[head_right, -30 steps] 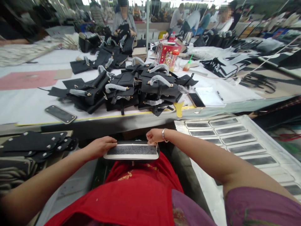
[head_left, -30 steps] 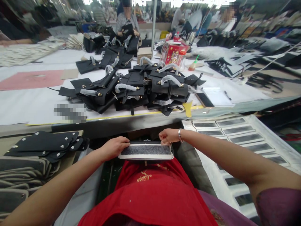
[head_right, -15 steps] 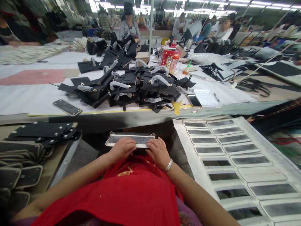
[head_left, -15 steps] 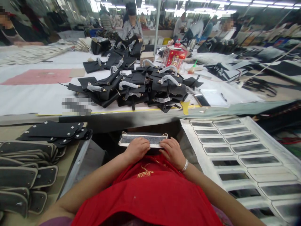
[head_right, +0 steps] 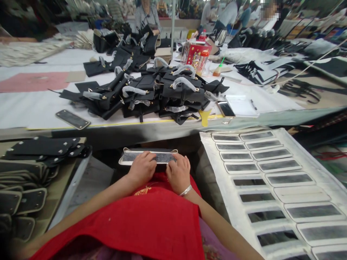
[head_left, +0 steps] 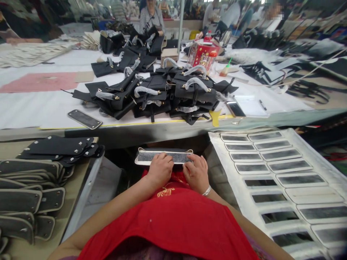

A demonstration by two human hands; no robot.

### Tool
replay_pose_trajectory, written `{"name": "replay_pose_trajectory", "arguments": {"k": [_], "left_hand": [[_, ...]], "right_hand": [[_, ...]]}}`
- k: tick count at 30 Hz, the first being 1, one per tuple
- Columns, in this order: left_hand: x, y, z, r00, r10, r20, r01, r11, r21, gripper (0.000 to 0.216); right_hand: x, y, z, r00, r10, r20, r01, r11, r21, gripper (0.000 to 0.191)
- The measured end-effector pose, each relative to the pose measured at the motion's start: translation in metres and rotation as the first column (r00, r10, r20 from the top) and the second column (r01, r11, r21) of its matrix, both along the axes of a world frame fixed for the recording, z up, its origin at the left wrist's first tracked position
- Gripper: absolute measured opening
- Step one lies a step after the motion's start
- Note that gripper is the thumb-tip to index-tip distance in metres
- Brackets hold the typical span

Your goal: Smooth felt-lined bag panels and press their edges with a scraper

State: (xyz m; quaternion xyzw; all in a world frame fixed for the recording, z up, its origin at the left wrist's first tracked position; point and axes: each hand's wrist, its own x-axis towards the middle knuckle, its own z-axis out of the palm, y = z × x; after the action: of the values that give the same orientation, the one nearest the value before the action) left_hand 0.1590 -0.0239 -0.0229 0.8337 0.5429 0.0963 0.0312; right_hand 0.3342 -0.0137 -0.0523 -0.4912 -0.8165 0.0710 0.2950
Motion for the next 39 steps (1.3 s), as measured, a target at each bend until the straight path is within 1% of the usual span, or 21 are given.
{"name": "replay_pose_trajectory", "arguments": {"k": [2, 3, 5, 6, 7, 9, 10, 12, 14, 15, 16, 17, 18, 19, 22, 25, 30, 33, 36, 38, 39], "left_hand": [[0.002, 0.003, 0.003, 0.999, 0.053, -0.014, -0.053, 0.998, -0.042, 0.019], [0.002, 0.005, 0.004, 0.997, 0.080, -0.018, -0.081, 0.994, -0.075, 0.018], [-0.001, 0.009, 0.003, 0.993, 0.118, -0.011, -0.118, 0.983, -0.140, 0.013], [-0.003, 0.011, 0.003, 0.992, 0.128, 0.003, -0.126, 0.978, -0.166, 0.011], [-0.005, 0.014, 0.002, 0.991, 0.134, 0.021, -0.128, 0.975, -0.184, 0.010], [-0.009, 0.018, -0.001, 0.990, 0.126, 0.056, -0.111, 0.970, -0.217, 0.007], [-0.011, 0.020, -0.002, 0.991, 0.117, 0.069, -0.098, 0.967, -0.233, 0.006], [-0.013, 0.023, -0.002, 0.991, 0.100, 0.086, -0.075, 0.963, -0.260, 0.004], [-0.014, 0.025, -0.001, 0.992, 0.092, 0.091, -0.064, 0.961, -0.270, 0.005], [-0.014, 0.026, 0.000, 0.992, 0.086, 0.090, -0.059, 0.961, -0.270, 0.005], [-0.015, 0.027, 0.000, 0.993, 0.077, 0.088, -0.051, 0.961, -0.270, 0.006], [-0.016, 0.028, 0.001, 0.994, 0.066, 0.087, -0.040, 0.961, -0.273, 0.007], [-0.017, 0.029, 0.002, 0.995, 0.055, 0.087, -0.029, 0.960, -0.278, 0.008], [-0.019, 0.031, 0.002, 0.995, 0.044, 0.089, -0.017, 0.959, -0.283, 0.009], [-0.022, 0.036, 0.002, 0.995, 0.016, 0.097, 0.013, 0.956, -0.293, 0.011], [-0.024, 0.041, 0.002, 0.995, -0.003, 0.097, 0.033, 0.950, -0.309, 0.012], [-0.027, 0.049, 0.003, 0.993, -0.007, 0.114, 0.046, 0.939, -0.340, 0.013], [-0.031, 0.053, 0.001, 0.991, -0.021, 0.130, 0.065, 0.936, -0.346, 0.013], [-0.036, 0.056, -0.003, 0.986, -0.061, 0.157, 0.113, 0.931, -0.346, 0.011], [-0.041, 0.057, -0.004, 0.979, -0.086, 0.186, 0.149, 0.924, -0.353, 0.007], [-0.045, 0.057, -0.004, 0.975, -0.101, 0.199, 0.168, 0.920, -0.354, 0.009]], "right_hand": [[-0.002, 0.002, -0.004, 0.998, -0.046, -0.054, 0.044, 0.999, -0.029, 0.005], [-0.001, 0.003, -0.007, 0.992, -0.075, -0.097, 0.071, 0.996, -0.044, 0.006], [0.002, 0.005, -0.012, 0.969, -0.164, -0.184, 0.148, 0.984, -0.101, 0.021], [0.004, 0.006, -0.014, 0.949, -0.235, -0.209, 0.204, 0.966, -0.160, 0.030], [0.007, 0.006, -0.016, 0.924, -0.320, -0.210, 0.268, 0.932, -0.243, 0.038], [0.011, 0.007, -0.015, 0.876, -0.462, -0.141, 0.359, 0.818, -0.448, 0.044], [0.012, 0.008, -0.014, 0.873, -0.479, -0.094, 0.351, 0.749, -0.562, 0.042], [0.011, 0.008, -0.009, 0.896, -0.439, -0.067, 0.230, 0.586, -0.777, 0.042], [0.007, 0.007, -0.003, 0.891, -0.436, -0.129, 0.051, 0.378, -0.924, 0.047], [0.003, 0.007, 0.000, 0.862, -0.480, -0.165, -0.028, 0.280, -0.960, 0.047], [-0.001, 0.006, 0.002, 0.818, -0.542, -0.194, -0.098, 0.201, -0.975, 0.045], [-0.005, 0.006, 0.004, 0.770, -0.602, -0.213, -0.158, 0.144, -0.977, 0.042], [-0.009, 0.006, 0.005, 0.724, -0.652, -0.227, -0.213, 0.102, -0.972, 0.039], [-0.013, 0.006, 0.006, 0.679, -0.696, -0.235, -0.257, 0.074, -0.964, 0.036], [-0.023, 0.008, 0.006, 0.589, -0.777, -0.224, -0.345, 0.009, -0.939, 0.036], [-0.027, 0.013, 0.004, 0.578, -0.788, -0.213, -0.367, -0.017, -0.930, 0.038], [-0.033, 0.021, 0.000, 0.666, -0.702, -0.254, -0.372, -0.017, -0.928, 0.038], [-0.041, 0.023, 0.003, 0.709, -0.653, -0.264, -0.357, -0.010, -0.934, 0.039], [-0.054, 0.024, 0.010, 0.748, -0.623, -0.228, -0.279, 0.017, -0.960, 0.041], [-0.063, 0.025, 0.015, 0.780, -0.598, -0.183, -0.212, 0.022, -0.977, 0.041], [-0.067, 0.025, 0.018, 0.792, -0.587, -0.166, -0.188, 0.024, -0.982, 0.041]]}}
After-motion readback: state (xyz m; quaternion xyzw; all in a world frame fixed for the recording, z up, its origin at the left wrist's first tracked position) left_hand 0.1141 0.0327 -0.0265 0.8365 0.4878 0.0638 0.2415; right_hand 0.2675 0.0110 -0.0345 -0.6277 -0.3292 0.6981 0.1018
